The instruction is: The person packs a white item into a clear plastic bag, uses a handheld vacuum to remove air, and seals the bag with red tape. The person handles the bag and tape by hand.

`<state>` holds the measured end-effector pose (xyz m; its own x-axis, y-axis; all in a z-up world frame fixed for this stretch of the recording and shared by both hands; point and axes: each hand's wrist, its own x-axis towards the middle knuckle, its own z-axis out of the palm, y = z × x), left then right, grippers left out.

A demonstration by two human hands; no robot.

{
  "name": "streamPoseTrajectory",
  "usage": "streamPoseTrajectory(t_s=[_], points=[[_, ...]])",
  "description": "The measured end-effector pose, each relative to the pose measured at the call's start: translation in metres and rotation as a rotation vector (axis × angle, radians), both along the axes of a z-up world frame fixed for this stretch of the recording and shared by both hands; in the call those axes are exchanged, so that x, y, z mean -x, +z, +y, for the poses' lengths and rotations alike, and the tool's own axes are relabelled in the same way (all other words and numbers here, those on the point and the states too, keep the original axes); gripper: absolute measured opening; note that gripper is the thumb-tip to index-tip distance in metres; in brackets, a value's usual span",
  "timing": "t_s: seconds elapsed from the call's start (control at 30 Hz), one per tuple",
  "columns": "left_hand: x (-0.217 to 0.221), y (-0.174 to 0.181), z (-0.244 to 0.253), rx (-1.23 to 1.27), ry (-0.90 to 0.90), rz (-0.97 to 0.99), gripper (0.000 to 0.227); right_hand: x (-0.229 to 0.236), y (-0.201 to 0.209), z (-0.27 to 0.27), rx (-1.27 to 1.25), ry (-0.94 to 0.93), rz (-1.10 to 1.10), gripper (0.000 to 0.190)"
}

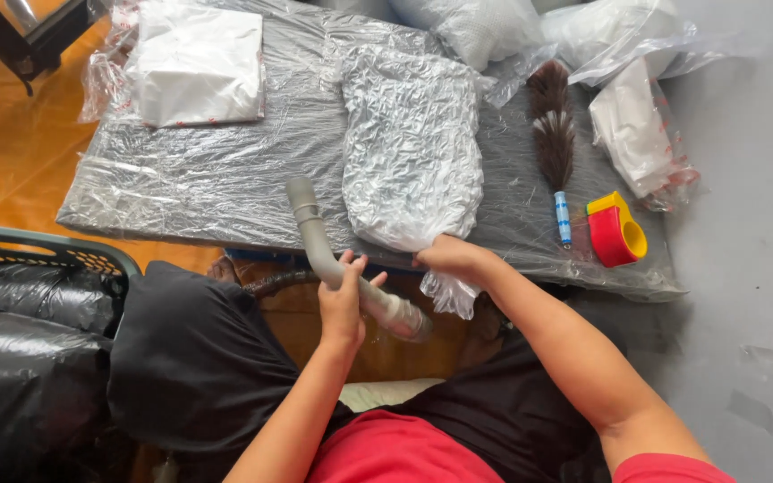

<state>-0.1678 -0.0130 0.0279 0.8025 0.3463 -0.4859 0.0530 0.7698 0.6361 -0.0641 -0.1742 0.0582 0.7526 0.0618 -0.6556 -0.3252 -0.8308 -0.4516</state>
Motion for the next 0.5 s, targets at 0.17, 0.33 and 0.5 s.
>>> streamPoseTrajectory(t_s=[0.17, 0.33, 0.5], points=[[-0.068, -0.047, 0.009, 0.045, -0.105, 0.036, 0.068, -0.001, -0.025, -0.024, -0.106, 0.012, -0.036, 0.053], [-0.073, -0.029, -0.001, -0.039, -0.227, 0.067, 0.069, 0.019, 0.033, -0.022, 0.037, 0.262, 0.011, 0.062], [-0.067, 0.026, -0.016, -0.349, -0.166, -0.172, 0.031, 0.014, 0.015, -0.037, 0.35, 0.358, -0.088, 0.06]])
